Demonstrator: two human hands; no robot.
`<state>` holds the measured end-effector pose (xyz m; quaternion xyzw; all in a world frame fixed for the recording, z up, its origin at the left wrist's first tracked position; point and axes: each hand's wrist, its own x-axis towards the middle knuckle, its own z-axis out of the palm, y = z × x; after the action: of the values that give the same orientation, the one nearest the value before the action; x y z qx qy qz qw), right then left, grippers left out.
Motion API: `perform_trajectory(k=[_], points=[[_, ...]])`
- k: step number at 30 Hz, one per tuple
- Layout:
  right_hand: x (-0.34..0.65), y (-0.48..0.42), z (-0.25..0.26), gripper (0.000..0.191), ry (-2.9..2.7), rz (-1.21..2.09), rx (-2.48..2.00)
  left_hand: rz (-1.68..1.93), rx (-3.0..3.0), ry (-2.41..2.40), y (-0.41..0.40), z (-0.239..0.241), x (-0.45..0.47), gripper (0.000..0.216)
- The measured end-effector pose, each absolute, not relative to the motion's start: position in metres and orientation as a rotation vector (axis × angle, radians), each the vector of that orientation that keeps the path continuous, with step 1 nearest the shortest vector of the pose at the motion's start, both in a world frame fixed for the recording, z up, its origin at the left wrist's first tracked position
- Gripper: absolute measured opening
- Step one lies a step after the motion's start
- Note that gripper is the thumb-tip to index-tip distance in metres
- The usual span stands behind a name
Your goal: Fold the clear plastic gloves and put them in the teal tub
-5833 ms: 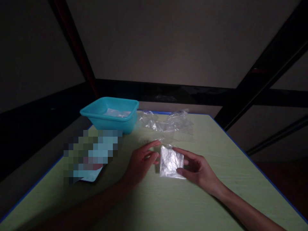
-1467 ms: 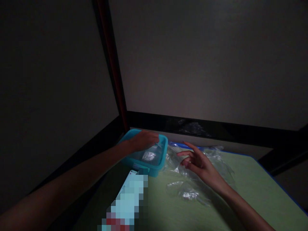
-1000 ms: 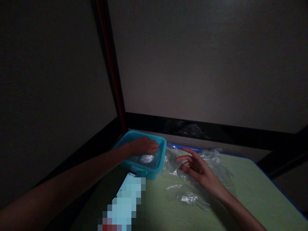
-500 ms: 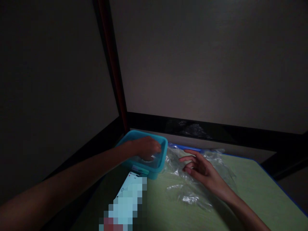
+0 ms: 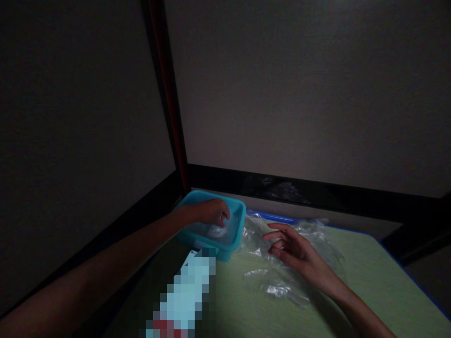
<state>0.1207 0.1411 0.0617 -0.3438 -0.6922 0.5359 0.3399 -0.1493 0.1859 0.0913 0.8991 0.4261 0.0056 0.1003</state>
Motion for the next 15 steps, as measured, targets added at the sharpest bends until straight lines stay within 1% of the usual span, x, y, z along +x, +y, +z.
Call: perform_trajectory(k=[3, 5, 10, 15], points=[[0.119, 0.140, 0.062, 0.042, -1.812, 1.408, -0.891, 0.019, 2.638, 1.229, 0.187, 0.085, -0.147, 0.007], [0.118, 0.140, 0.062, 0.042, -1.815, 1.417, -0.898, -0.002, 2.627, 1.207, 0.189, 0.080, -0.146, 0.001], [0.117, 0.141, 0.060, 0.040, -1.834, 1.424, -0.899, -0.097, 2.600, 1.162, 0.196, 0.070, -0.143, 0.021], [0.115, 0.142, 0.060, 0.038, -1.852, 1.448, -0.888, -0.163, 2.575, 1.125, 0.201, 0.064, -0.139, 0.027]])
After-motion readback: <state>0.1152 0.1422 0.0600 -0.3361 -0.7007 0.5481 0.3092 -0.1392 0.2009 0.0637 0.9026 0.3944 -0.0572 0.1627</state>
